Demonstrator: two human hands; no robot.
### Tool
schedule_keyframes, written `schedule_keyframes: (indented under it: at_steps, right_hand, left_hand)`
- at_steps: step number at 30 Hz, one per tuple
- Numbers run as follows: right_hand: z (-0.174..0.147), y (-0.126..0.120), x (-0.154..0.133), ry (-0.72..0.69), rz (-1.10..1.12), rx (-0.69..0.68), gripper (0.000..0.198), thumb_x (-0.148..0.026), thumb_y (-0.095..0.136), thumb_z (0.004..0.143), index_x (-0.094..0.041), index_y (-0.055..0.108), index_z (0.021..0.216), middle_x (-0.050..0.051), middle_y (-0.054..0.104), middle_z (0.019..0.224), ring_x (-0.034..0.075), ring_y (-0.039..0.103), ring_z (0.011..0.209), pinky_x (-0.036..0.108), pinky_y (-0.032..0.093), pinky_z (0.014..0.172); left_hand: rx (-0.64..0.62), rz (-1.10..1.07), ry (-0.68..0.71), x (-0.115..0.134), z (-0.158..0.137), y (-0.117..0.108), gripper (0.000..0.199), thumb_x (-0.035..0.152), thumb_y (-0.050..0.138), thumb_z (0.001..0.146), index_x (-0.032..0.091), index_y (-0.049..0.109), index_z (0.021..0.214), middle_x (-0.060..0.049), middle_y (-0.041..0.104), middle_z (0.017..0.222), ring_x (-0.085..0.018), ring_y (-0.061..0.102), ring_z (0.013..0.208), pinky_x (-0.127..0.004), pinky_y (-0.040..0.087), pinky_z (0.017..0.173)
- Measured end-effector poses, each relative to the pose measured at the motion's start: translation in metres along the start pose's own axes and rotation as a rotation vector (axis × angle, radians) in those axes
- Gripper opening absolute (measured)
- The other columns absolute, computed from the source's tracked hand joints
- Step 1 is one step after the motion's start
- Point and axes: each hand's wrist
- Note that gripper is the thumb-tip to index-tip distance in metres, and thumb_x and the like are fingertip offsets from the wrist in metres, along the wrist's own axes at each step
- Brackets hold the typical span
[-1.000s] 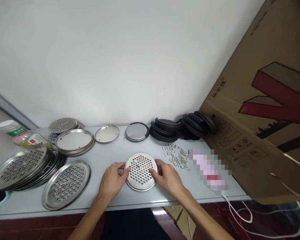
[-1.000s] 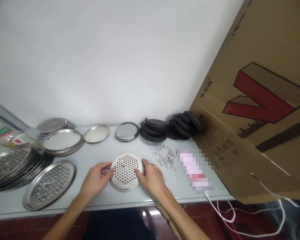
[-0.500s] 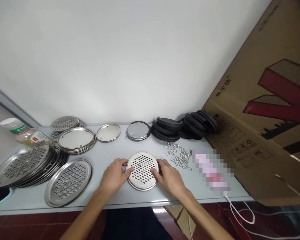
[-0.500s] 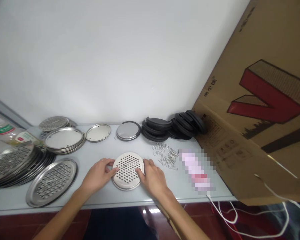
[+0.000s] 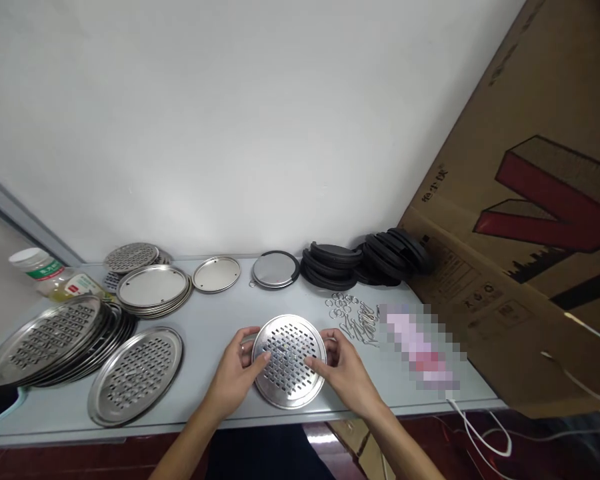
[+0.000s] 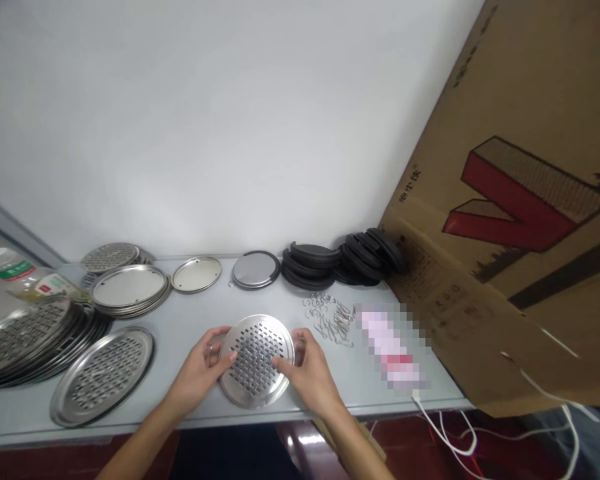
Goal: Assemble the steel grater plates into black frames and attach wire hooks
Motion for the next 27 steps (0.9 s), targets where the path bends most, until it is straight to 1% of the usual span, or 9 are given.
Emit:
schedule_keyframes:
  at_steps: [2,5,8,12,15,18,21,24,27]
  right_hand:
    - [-0.003,0.001,-0.001,0.044,0.268,-0.072,0.051,-0.041,0.081,0.07,-0.023,0.052,0.107,0.005,0.073,0.096,0.024,0.068,0.086,0.036,0.053,0.078]
    - [-0.009,0.005,-0.003,0.057,0.498,-0.14,0.046,-0.046,0.081,0.073,-0.019,0.06,0.104,0.008,0.075,0.099,0.025,0.07,0.091,0.037,0.052,0.085]
    - [-0.012,0.011,-0.003,0.07,0.546,-0.127,0.043,-0.055,0.073,0.079,-0.016,0.069,0.096,0.009,0.076,0.092,0.026,0.071,0.086,0.039,0.052,0.085]
    - [-0.013,0.015,-0.002,0.06,0.595,-0.05,0.051,-0.061,0.074,0.075,-0.014,0.074,0.095,0.011,0.077,0.087,0.029,0.071,0.083,0.042,0.052,0.083]
    - [-0.012,0.014,-0.001,0.066,0.668,-0.025,0.053,-0.059,0.077,0.073,-0.014,0.074,0.101,0.012,0.077,0.092,0.032,0.071,0.09,0.043,0.052,0.084]
    - [-0.014,0.011,0.003,0.145,0.725,0.045,0.054,-0.055,0.081,0.069,-0.015,0.073,0.104,0.012,0.077,0.097,0.033,0.07,0.097,0.043,0.052,0.087]
    - [-0.016,0.01,0.008,0.222,0.769,0.158,0.057,-0.051,0.084,0.066,-0.017,0.071,0.11,0.011,0.077,0.101,0.033,0.069,0.102,0.044,0.052,0.09]
    - [-0.017,0.007,0.012,0.215,0.803,0.195,0.062,-0.046,0.086,0.065,-0.018,0.068,0.116,0.011,0.076,0.107,0.033,0.067,0.108,0.045,0.05,0.095]
    - [-0.015,0.003,0.016,0.195,0.857,0.22,0.063,-0.045,0.087,0.064,-0.018,0.067,0.118,0.011,0.076,0.108,0.032,0.068,0.107,0.044,0.05,0.095]
  left_hand:
    - [-0.048,-0.114,-0.027,0.003,-0.001,0.002,0.052,0.047,0.072,0.08,0.016,0.058,0.12,-0.012,0.073,0.11,-0.025,0.07,0.102,-0.039,0.054,0.092]
    - [-0.141,-0.224,-0.069,0.008,-0.003,0.006,0.043,0.045,0.071,0.083,0.015,0.068,0.113,-0.012,0.074,0.11,-0.027,0.069,0.103,-0.038,0.054,0.091]
    - [-0.159,-0.269,-0.045,0.012,-0.005,0.011,0.042,0.043,0.072,0.083,0.015,0.069,0.115,-0.012,0.075,0.109,-0.026,0.069,0.101,-0.038,0.054,0.091]
    - [-0.172,-0.274,-0.006,0.015,-0.001,0.015,0.045,0.043,0.072,0.083,0.014,0.069,0.117,-0.011,0.075,0.108,-0.025,0.068,0.1,-0.036,0.052,0.092]
    - [-0.215,-0.249,-0.068,0.016,0.003,0.017,0.048,0.045,0.074,0.082,0.013,0.068,0.117,-0.012,0.075,0.108,-0.025,0.069,0.097,-0.034,0.054,0.085]
    - [-0.252,-0.211,-0.105,0.016,0.007,0.021,0.048,0.043,0.076,0.08,0.012,0.068,0.115,-0.012,0.075,0.106,-0.024,0.069,0.094,-0.033,0.055,0.083]
    - [-0.27,-0.209,-0.078,0.017,0.01,0.028,0.045,0.04,0.077,0.079,0.011,0.069,0.113,-0.012,0.076,0.103,-0.023,0.069,0.094,-0.034,0.053,0.089]
    - [-0.324,-0.166,-0.068,0.024,0.016,0.033,0.044,0.041,0.076,0.08,0.01,0.069,0.111,-0.012,0.076,0.103,-0.024,0.07,0.093,-0.036,0.053,0.089]
    - [-0.361,0.039,-0.006,0.042,0.03,0.034,0.047,0.042,0.075,0.08,0.012,0.066,0.114,-0.013,0.073,0.11,-0.026,0.069,0.099,-0.038,0.054,0.089]
Point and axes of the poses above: each hand's wrist, its own z-axis towards the middle knuckle, its own y-axis out of the palm, x = y × z
